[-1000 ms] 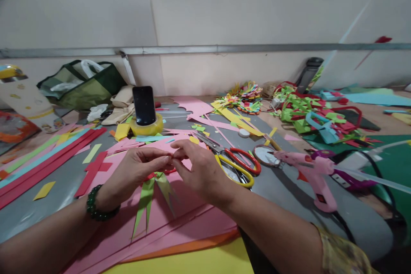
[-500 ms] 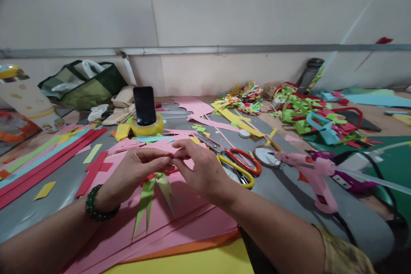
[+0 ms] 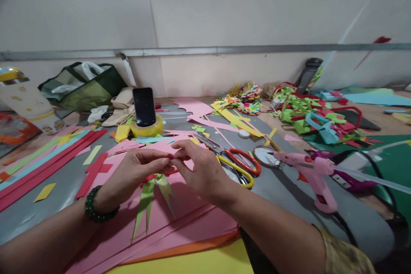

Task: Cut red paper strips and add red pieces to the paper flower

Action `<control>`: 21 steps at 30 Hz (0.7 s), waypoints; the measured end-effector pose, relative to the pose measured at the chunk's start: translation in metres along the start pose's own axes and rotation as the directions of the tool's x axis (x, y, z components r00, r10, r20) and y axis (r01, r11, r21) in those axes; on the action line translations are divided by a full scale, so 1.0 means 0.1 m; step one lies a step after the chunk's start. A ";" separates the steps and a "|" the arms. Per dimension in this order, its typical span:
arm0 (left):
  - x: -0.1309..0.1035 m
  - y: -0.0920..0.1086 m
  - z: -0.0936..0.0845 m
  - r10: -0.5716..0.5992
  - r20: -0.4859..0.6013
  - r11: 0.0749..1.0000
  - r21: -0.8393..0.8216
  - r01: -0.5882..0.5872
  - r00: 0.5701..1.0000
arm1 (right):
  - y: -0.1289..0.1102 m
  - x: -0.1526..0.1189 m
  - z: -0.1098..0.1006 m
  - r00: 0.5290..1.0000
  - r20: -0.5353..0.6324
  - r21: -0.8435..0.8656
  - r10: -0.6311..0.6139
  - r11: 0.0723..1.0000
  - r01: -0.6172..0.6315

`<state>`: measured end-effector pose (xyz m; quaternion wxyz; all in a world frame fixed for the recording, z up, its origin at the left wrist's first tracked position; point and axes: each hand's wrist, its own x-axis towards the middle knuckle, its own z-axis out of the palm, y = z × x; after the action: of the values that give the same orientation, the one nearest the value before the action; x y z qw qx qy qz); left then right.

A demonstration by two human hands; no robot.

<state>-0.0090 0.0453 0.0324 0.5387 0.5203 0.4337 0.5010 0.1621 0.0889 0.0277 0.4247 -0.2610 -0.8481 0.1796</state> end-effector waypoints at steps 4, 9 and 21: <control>0.00 0.00 0.00 -0.007 -0.008 1.000 0.009 0.007 1.000 | 0.02 -0.01 0.00 1.000 0.000 0.002 -0.012 1.000 0.012; -0.01 0.01 0.00 -0.007 -0.010 1.000 0.027 0.007 1.000 | 0.03 0.00 0.00 1.000 -0.008 -0.003 -0.025 1.000 0.025; -0.01 0.02 0.01 0.003 -0.025 1.000 0.009 -0.002 1.000 | 0.02 -0.01 0.00 1.000 0.003 0.022 -0.024 0.999 0.024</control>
<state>-0.0081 0.0445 0.0341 0.5303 0.5167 0.4421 0.5063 0.1627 0.0900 0.0261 0.4283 -0.2458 -0.8499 0.1842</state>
